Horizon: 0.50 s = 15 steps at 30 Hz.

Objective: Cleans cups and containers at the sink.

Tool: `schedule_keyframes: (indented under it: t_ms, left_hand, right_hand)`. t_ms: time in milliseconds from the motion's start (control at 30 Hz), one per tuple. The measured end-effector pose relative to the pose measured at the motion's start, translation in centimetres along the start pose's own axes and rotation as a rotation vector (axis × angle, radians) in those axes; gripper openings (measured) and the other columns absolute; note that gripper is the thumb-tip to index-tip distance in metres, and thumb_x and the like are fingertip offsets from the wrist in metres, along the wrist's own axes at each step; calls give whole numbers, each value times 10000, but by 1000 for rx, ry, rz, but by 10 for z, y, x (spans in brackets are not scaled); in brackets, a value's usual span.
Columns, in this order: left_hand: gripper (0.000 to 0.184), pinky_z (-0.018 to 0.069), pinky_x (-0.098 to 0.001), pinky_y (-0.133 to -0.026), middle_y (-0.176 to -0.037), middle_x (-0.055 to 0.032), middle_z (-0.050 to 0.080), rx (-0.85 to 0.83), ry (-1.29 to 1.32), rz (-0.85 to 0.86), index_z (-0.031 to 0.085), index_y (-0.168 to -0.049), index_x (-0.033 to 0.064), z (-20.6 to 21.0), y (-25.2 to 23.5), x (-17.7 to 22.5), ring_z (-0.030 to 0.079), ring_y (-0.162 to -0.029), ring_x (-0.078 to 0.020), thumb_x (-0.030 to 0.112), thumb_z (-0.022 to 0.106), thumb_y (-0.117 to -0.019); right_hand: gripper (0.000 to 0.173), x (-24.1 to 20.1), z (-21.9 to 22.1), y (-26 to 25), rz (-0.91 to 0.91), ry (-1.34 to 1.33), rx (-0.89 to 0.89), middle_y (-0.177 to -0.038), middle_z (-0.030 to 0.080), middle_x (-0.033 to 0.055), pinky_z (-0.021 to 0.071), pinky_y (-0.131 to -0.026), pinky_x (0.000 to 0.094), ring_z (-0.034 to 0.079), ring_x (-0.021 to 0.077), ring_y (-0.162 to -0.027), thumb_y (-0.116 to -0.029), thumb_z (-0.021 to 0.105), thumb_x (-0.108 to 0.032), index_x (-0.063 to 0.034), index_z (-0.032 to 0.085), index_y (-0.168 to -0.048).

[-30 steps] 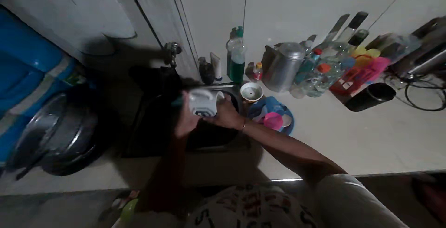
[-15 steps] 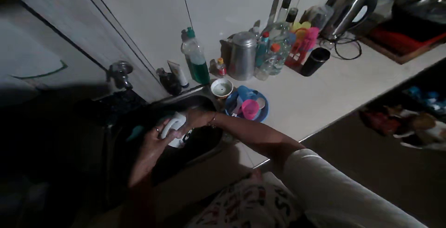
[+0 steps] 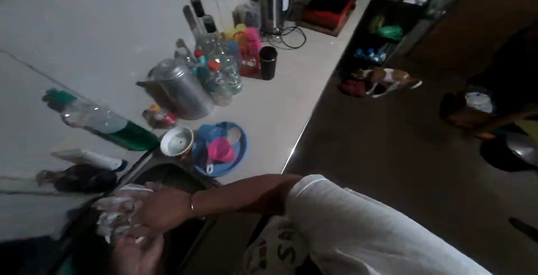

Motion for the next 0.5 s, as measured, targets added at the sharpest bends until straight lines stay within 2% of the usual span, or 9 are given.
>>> schedule_keyframes:
  t_ms: [33,100,167,267,333,400,433,467,500]
  left_hand:
    - [265,555,-260,-770,-977,56,572,3,-43,11,498,-1144,189,11,1,-2,610,-871,-43,365,303,-1116]
    - [375,544,-377,-945,-1302,-29,529,-34,-53,61,424,-1422,145,35,5,-3,586,-1154,-152,343,372,-1108]
    - [450,553,-406,-988,-1403,-56,510,-104,-33,161,337,-1524,139,60,6,2,584,-1243,-191,348,333,-1125]
    - [433,536,-357,-1017,-1365,-16,548,-196,-34,342,315,-1521,101,97,5,11,592,-1230,-133,297,293,-1137]
    - [352,549,-313,-989,-1236,-9,597,-208,-119,532,354,-1414,-17,122,10,14,631,-1120,-74,138,398,-1101]
    - [418,548,-234,-936,-1127,-73,614,-238,-407,765,433,-1290,-181,147,17,18,630,-1011,-6,45,584,-972]
    - [459,542,-206,-902,-1061,-130,643,-267,-608,871,515,-1204,-224,162,21,23,629,-955,-2,93,690,-922]
    - [497,542,-244,-879,-1026,-185,667,-325,-828,932,583,-1160,-208,179,22,27,636,-919,-61,183,745,-898]
    - [528,549,-370,-884,-1039,-254,680,-405,-1046,925,614,-1173,-176,198,21,29,661,-921,-198,256,755,-903]
  right_hand:
    - [438,11,-14,-3,57,-40,75,-1562,484,160,266,-1241,517,375,336,-1500,-1018,601,-256,-56,625,-1407]
    - [427,39,-47,-5,227,-254,221,-1477,565,190,398,-1163,489,508,338,-1397,-1048,548,-204,-8,588,-1426]
    - [390,70,-73,-1,403,-537,299,-1318,634,288,449,-1083,523,604,390,-1253,-1083,486,-161,86,580,-1369]
    - [385,99,-96,11,493,-686,301,-1347,603,332,397,-1129,497,568,407,-1306,-1106,370,-78,145,580,-1339]
    - [373,114,-107,30,589,-829,325,-1354,590,308,417,-1097,443,569,339,-1267,-1110,360,-71,133,554,-1355]
    - [329,129,-117,52,656,-842,309,-1295,629,266,478,-1038,415,615,291,-1190,-1085,416,-30,92,559,-1356]
    - [323,140,-117,63,703,-984,349,-1207,645,201,504,-954,356,623,217,-1083,-1107,366,-76,48,562,-1333]
    - [313,153,-115,71,751,-1182,411,-1020,604,86,506,-782,269,590,116,-889,-1125,299,-167,-32,557,-1242]
    - [308,166,-118,79,781,-1345,467,-914,559,30,488,-676,250,555,84,-774,-1128,283,-236,-80,543,-1176]
Point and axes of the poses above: each hand's wrist, its own y-axis away from the middle knuckle, its own z-axis out of the palm, x = y × z, the point moved 8 cm from there along -y, towards the middle knuckle
